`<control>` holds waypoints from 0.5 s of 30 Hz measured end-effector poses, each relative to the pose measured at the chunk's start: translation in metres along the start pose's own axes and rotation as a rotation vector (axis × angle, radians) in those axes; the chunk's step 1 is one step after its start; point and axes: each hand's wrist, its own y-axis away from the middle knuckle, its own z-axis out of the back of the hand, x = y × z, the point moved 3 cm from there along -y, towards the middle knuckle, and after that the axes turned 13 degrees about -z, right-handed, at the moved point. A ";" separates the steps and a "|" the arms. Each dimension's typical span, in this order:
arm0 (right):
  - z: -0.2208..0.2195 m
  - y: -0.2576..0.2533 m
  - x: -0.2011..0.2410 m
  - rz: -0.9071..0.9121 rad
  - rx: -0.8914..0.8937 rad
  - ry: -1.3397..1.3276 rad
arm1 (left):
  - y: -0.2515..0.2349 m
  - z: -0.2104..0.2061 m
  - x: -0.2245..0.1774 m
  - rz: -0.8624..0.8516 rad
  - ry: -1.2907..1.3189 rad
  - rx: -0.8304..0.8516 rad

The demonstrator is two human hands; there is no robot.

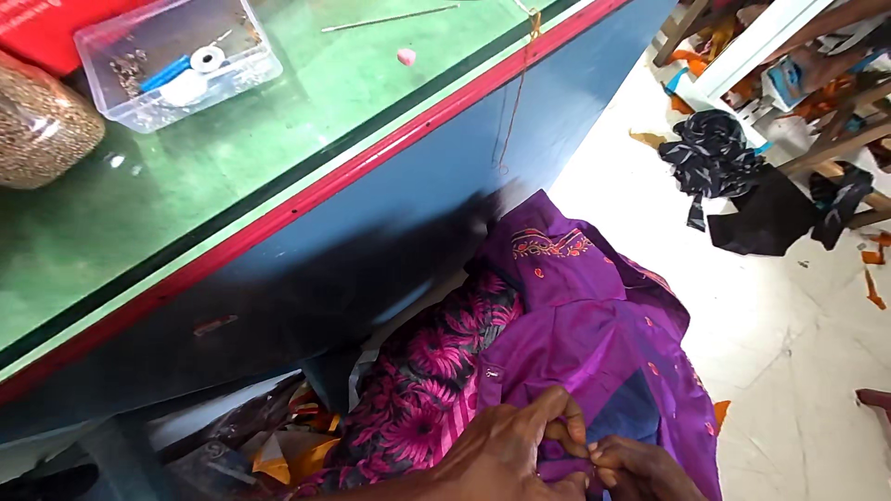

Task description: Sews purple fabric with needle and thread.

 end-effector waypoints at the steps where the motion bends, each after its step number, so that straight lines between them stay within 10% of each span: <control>1: 0.000 0.000 0.001 -0.003 0.001 0.007 | 0.000 0.000 0.000 -0.002 -0.008 0.001; 15: -0.001 -0.004 0.005 -0.057 0.025 0.055 | -0.001 -0.001 0.003 0.090 0.029 -0.025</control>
